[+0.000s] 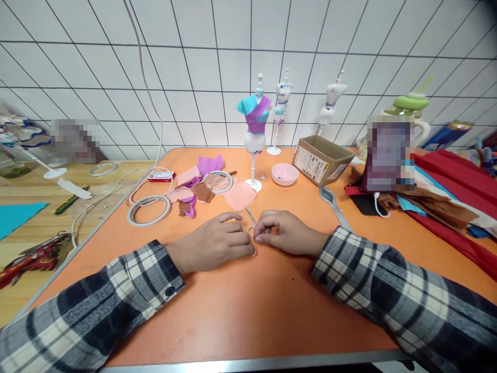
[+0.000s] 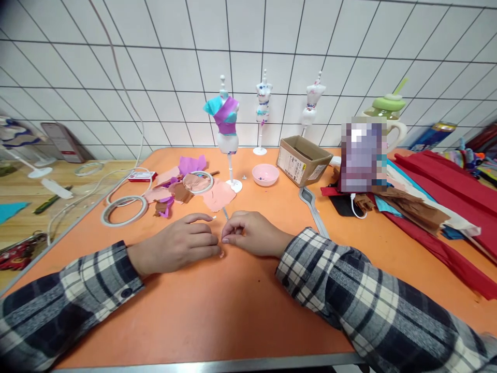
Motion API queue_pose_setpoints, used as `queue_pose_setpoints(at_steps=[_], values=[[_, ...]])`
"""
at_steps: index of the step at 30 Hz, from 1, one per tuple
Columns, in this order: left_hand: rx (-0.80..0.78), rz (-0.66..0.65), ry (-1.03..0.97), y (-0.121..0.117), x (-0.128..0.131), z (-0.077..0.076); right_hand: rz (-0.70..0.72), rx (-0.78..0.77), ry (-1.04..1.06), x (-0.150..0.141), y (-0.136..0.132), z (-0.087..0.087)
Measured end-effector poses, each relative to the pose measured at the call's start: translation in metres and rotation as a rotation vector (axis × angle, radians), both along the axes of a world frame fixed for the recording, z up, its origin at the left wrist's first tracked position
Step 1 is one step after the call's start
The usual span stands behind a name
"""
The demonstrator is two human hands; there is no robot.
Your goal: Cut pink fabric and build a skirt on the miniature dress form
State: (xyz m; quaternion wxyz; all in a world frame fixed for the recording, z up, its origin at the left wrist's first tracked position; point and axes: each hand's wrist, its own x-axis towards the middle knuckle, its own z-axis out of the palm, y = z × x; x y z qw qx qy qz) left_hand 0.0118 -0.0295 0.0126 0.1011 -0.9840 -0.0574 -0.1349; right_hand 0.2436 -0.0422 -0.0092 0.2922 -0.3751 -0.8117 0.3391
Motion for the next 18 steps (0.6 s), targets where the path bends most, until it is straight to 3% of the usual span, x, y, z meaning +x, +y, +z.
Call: queue_pose_setpoints(at_steps=[2,6,8,13,16,18], values=[[0.001,-0.020,-0.087,-0.0004,-0.0005,0.0027,-0.045,-0.063,0.036,0.0005,-0.0008,0.0018],[0.093,-0.083,-0.243,-0.0029,-0.0043,0.0079,0.019,-0.567,0.105,0.0040,-0.0032,0.0049],[0.088,-0.087,-0.277,-0.0027,-0.0070,0.0057,0.087,-0.707,0.120,0.0047,-0.0044,0.0060],[0.069,-0.111,-0.297,-0.0001,-0.0099,-0.0015,0.159,-0.747,0.237,-0.0011,-0.0074,0.0076],[0.176,-0.121,-0.275,-0.0014,-0.0074,0.0034,0.122,-0.738,0.276,-0.0040,-0.0081,0.0076],[0.154,-0.104,-0.261,-0.0026,-0.0057,0.0068,0.115,-0.725,0.266,-0.0043,-0.0077,0.0066]])
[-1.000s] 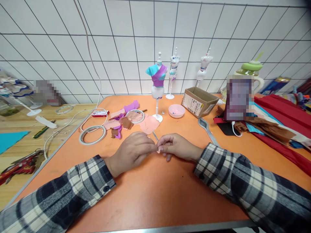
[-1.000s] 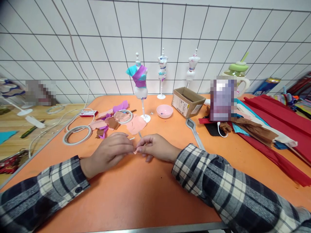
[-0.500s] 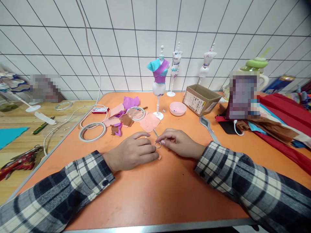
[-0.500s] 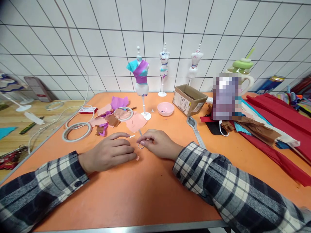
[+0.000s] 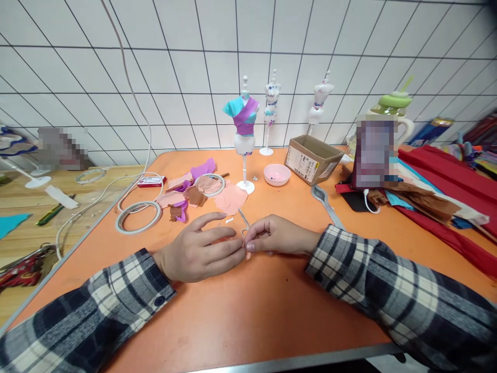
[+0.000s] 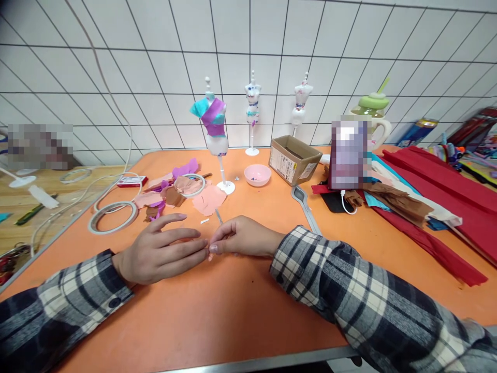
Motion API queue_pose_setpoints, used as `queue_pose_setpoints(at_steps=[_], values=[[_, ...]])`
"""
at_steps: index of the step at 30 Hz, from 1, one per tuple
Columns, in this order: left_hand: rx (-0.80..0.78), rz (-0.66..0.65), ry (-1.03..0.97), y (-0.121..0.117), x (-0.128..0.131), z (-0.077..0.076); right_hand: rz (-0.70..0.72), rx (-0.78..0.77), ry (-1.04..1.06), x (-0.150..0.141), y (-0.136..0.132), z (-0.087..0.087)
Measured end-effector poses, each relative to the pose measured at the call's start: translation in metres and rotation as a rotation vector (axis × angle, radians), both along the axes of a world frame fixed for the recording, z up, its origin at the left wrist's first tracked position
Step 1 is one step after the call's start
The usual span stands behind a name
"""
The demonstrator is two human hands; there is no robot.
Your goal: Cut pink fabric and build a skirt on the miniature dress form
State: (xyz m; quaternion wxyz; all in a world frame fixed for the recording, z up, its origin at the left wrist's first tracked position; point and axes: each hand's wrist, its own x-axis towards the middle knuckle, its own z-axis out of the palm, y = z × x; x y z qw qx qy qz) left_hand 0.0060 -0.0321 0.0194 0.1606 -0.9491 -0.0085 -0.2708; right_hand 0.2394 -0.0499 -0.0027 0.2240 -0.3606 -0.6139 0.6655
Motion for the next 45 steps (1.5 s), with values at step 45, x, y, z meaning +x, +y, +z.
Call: queue_pose_setpoints(at_steps=[45], values=[[0.054,0.130,-0.007,0.003,0.007,-0.006,-0.266,0.525,-0.365,-0.003,0.002,-0.006]])
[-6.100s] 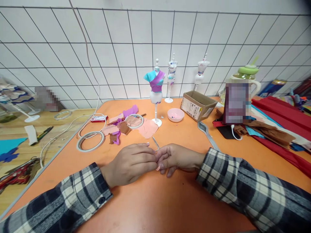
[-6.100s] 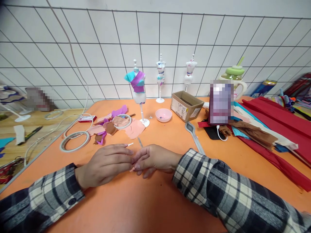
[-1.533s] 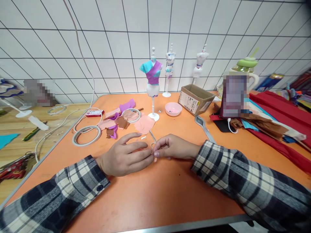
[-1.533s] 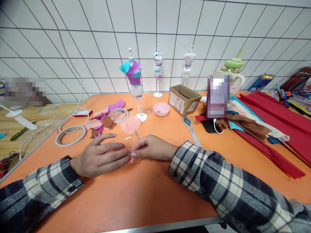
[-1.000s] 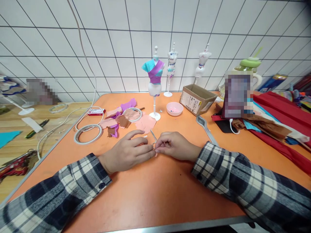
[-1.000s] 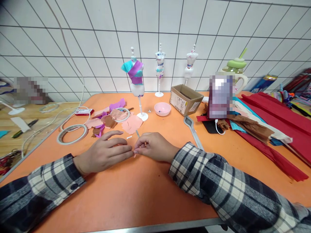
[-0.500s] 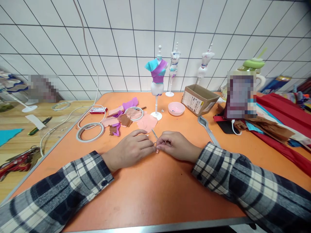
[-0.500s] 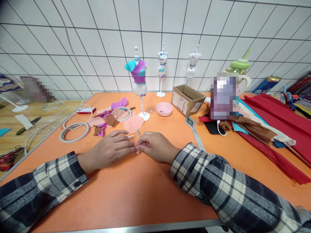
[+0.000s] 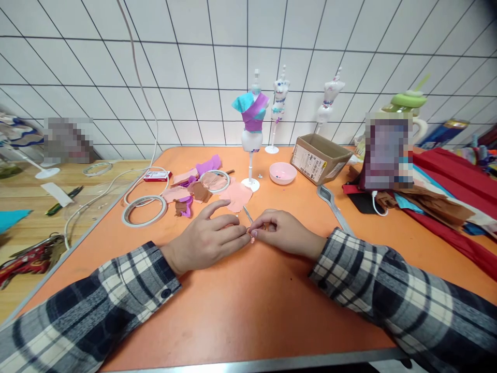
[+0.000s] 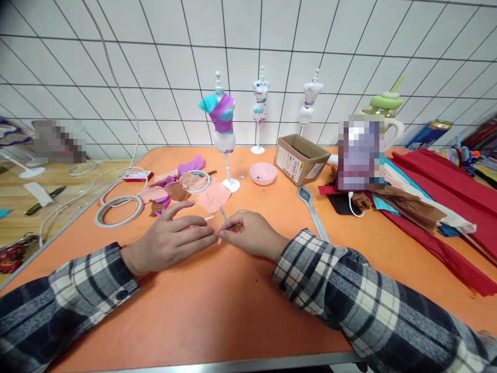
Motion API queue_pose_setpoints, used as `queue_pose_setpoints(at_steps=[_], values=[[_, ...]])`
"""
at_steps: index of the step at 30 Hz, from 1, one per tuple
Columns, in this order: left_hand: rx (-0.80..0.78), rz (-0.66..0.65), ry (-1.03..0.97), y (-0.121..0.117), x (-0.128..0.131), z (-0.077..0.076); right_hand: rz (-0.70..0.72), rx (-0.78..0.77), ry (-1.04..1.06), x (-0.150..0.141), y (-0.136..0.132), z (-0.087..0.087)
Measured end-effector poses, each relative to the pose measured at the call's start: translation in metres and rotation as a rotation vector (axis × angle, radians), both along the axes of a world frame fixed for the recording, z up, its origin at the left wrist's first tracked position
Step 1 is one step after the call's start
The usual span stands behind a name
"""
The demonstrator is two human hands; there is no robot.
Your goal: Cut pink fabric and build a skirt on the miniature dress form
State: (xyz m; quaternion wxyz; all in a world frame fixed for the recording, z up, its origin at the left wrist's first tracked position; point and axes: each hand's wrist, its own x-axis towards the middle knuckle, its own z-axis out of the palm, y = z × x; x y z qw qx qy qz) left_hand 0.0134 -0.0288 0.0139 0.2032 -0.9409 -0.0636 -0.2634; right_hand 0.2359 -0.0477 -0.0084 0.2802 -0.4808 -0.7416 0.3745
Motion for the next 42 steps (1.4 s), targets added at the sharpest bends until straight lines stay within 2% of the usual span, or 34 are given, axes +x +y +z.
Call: queue_pose_setpoints(at_steps=[3,6,12,22,26,29,32,35,40,42], values=[[0.012,-0.008,0.011,-0.001,0.001,0.001,-0.015,-0.138,0.151,0.002,0.001,0.001],[-0.010,-0.005,0.018,-0.001,0.000,0.000,0.007,-0.176,0.249,0.004,0.001,0.002],[-0.024,0.003,0.027,-0.001,0.000,0.000,-0.001,-0.121,0.127,0.003,0.002,-0.001],[-0.054,0.009,0.011,0.000,0.001,-0.003,0.039,-0.117,0.124,0.004,0.001,0.002],[-0.089,0.005,0.028,0.002,-0.001,-0.006,0.024,0.003,0.053,0.002,-0.002,0.000],[-0.138,0.013,0.057,0.003,-0.001,-0.010,0.080,0.180,0.013,0.001,-0.002,-0.003],[-0.185,0.038,0.070,0.002,0.000,-0.012,0.119,0.287,-0.056,0.002,-0.002,-0.004],[-0.296,0.066,0.062,0.001,0.003,-0.012,0.137,0.348,-0.140,0.003,-0.003,-0.003],[-0.698,0.086,0.049,0.003,0.009,-0.015,0.174,0.485,-0.356,0.004,-0.006,0.000],[-0.804,0.110,0.048,0.005,0.010,-0.017,0.185,0.513,-0.388,0.004,-0.007,0.000]])
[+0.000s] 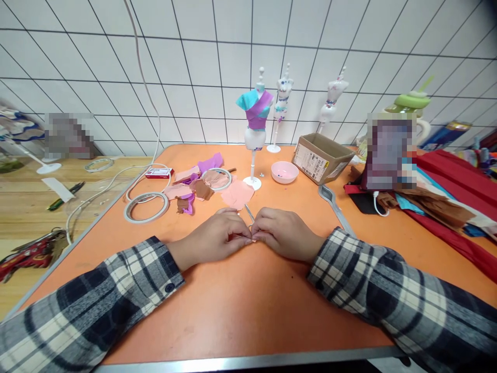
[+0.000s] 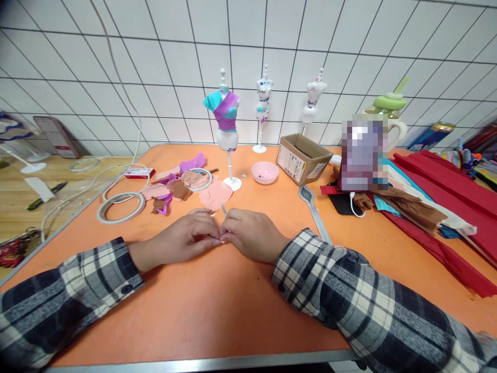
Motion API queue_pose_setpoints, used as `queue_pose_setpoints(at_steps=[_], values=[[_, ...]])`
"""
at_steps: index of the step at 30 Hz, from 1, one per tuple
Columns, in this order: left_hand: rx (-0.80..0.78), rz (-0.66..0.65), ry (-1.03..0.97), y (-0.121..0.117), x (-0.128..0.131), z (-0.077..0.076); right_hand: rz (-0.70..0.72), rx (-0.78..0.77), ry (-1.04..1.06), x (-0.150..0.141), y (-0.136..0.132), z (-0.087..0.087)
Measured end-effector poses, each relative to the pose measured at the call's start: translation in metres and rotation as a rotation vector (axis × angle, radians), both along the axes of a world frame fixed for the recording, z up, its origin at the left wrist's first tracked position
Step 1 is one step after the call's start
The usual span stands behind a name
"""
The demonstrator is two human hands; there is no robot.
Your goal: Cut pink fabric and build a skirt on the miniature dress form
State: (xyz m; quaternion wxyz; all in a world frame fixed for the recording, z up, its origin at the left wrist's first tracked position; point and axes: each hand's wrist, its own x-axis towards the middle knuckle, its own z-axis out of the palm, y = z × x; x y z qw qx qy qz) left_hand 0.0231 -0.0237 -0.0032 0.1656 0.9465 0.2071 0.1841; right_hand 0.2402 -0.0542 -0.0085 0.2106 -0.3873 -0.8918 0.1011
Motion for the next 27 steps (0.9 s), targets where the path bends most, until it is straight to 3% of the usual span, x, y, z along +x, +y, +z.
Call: queue_pose_setpoints(at_steps=[4,8,11,13,16,18,23,27], values=[[-0.099,0.014,-0.006,0.002,0.000,-0.003,0.029,0.062,-0.025,0.000,0.000,-0.001],[-0.140,0.034,-0.023,0.001,0.000,-0.001,0.080,0.254,-0.103,-0.001,-0.004,-0.002],[-0.170,0.100,-0.047,-0.001,0.001,0.002,0.144,0.387,-0.138,-0.002,-0.008,-0.002],[-0.279,0.193,-0.079,-0.003,0.002,0.004,0.125,0.399,-0.016,-0.002,-0.009,0.000],[-0.468,0.317,-0.140,-0.008,0.003,0.009,-0.004,0.271,0.282,-0.002,-0.008,0.004],[-0.491,0.339,-0.173,-0.011,0.004,0.012,-0.044,0.136,0.382,-0.002,-0.005,0.005],[-0.385,0.331,-0.216,-0.011,0.003,0.009,-0.088,-0.160,0.395,-0.005,-0.001,0.004],[-0.340,0.319,-0.204,-0.007,0.002,0.006,-0.032,-0.183,0.367,-0.005,0.000,0.004]])
